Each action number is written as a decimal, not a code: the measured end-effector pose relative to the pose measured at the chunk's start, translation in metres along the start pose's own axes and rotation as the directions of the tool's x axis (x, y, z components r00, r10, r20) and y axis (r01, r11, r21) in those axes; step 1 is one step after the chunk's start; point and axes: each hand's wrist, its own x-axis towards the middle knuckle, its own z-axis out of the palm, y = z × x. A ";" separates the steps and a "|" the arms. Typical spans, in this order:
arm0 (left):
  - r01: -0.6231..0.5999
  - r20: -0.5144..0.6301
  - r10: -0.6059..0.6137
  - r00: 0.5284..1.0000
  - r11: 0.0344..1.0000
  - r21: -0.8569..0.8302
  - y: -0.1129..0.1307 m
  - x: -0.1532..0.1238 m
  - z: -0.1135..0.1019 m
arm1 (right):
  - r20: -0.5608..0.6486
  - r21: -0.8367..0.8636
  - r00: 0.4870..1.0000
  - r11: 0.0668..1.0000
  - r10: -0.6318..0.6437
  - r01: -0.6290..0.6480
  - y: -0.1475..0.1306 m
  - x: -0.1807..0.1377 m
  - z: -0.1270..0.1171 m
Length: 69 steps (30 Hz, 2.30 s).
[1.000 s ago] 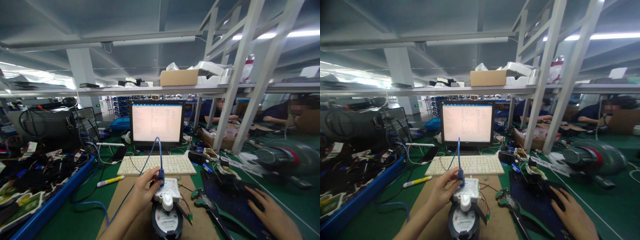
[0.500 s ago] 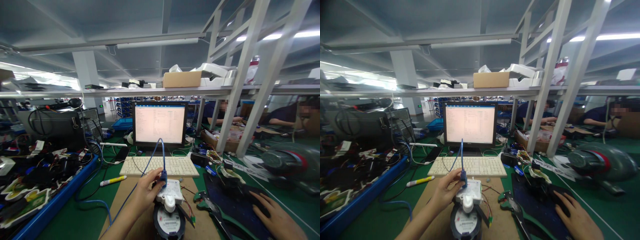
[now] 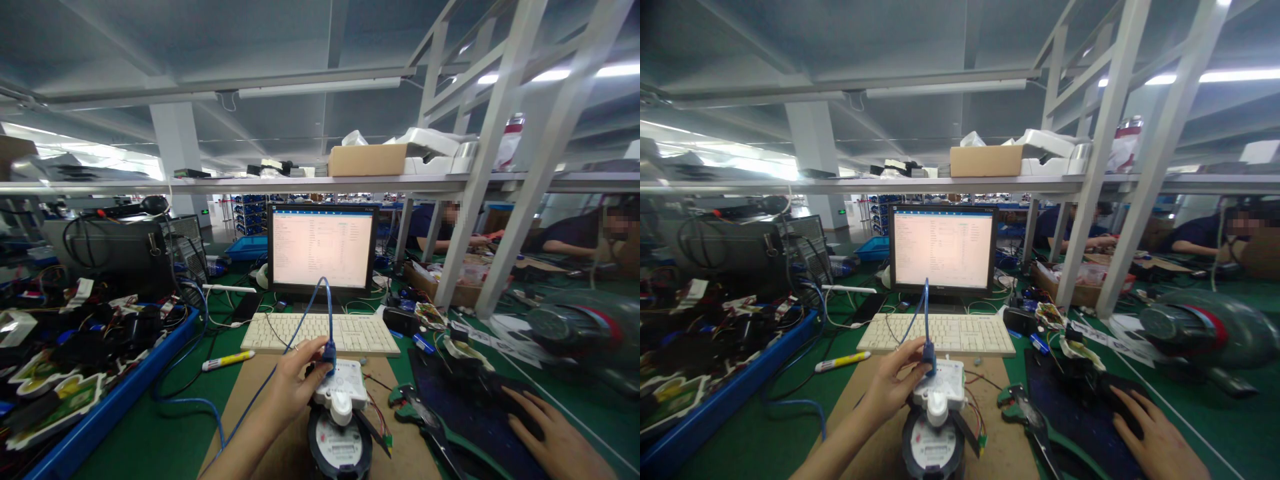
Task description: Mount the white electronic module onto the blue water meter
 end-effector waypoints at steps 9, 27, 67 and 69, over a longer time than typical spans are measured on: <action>-0.027 0.003 0.027 1.000 1.000 0.012 -0.004 -0.001 0.001 | 0.040 -0.072 0.999 0.997 0.030 -0.028 0.001 -0.001 0.002; -0.040 0.019 0.039 0.999 0.999 0.023 -0.006 -0.001 0.001 | 0.022 -0.070 1.000 0.998 0.000 0.001 -0.001 -0.001 -0.002; -0.036 0.016 0.036 0.999 0.999 0.015 -0.005 -0.001 0.002 | 0.040 -0.075 0.999 0.997 0.013 -0.010 -0.005 -0.001 -0.004; -0.014 0.001 0.014 1.000 1.000 -0.007 -0.001 0.000 0.004 | -0.014 -0.100 1.000 0.995 -0.014 0.012 -0.011 -0.001 -0.009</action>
